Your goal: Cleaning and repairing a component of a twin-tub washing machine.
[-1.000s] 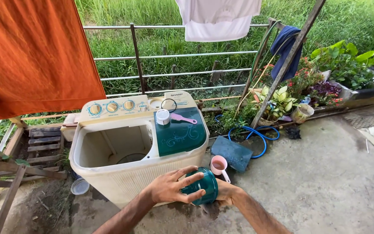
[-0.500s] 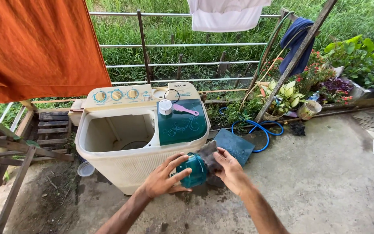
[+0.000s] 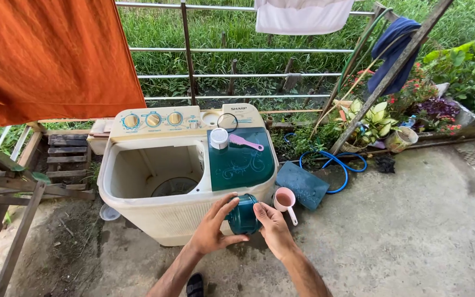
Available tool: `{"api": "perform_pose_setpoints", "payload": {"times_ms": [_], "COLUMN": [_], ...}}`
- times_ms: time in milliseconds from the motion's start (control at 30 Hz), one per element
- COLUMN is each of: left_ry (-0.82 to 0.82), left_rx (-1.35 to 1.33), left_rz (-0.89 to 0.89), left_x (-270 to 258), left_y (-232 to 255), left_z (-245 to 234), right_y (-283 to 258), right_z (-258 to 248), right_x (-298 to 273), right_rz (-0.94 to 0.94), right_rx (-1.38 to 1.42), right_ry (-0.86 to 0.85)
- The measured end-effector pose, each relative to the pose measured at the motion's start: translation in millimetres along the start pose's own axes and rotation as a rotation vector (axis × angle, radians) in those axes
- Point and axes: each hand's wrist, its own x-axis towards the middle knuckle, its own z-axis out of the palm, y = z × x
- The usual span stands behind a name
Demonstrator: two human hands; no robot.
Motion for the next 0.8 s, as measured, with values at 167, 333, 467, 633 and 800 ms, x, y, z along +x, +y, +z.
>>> {"api": "perform_pose_setpoints", "payload": {"times_ms": [167, 333, 467, 633, 800], "left_ry": [0.019, 0.007, -0.019, 0.033, 0.113], "left_rx": [0.062, 0.039, 0.078, 0.024, -0.062], "left_rz": [-0.066, -0.156, -0.219, -0.322, -0.468], "left_x": [12, 29, 41, 47, 58], "left_y": [-33, -68, -97, -129, -149], "left_z": [-14, -34, -50, -63, -68], "right_y": [-5, -1, 4, 32, 33], "right_z": [7, 6, 1, -44, -54], "right_x": [51, 102, 133, 168, 189], "right_rz": [0.077, 0.100, 0.009, -0.068, -0.082], "right_rx": [-0.032, -0.295, -0.584, -0.743, -0.900], "right_ry": [0.032, 0.105, 0.206, 0.372, 0.489]}}
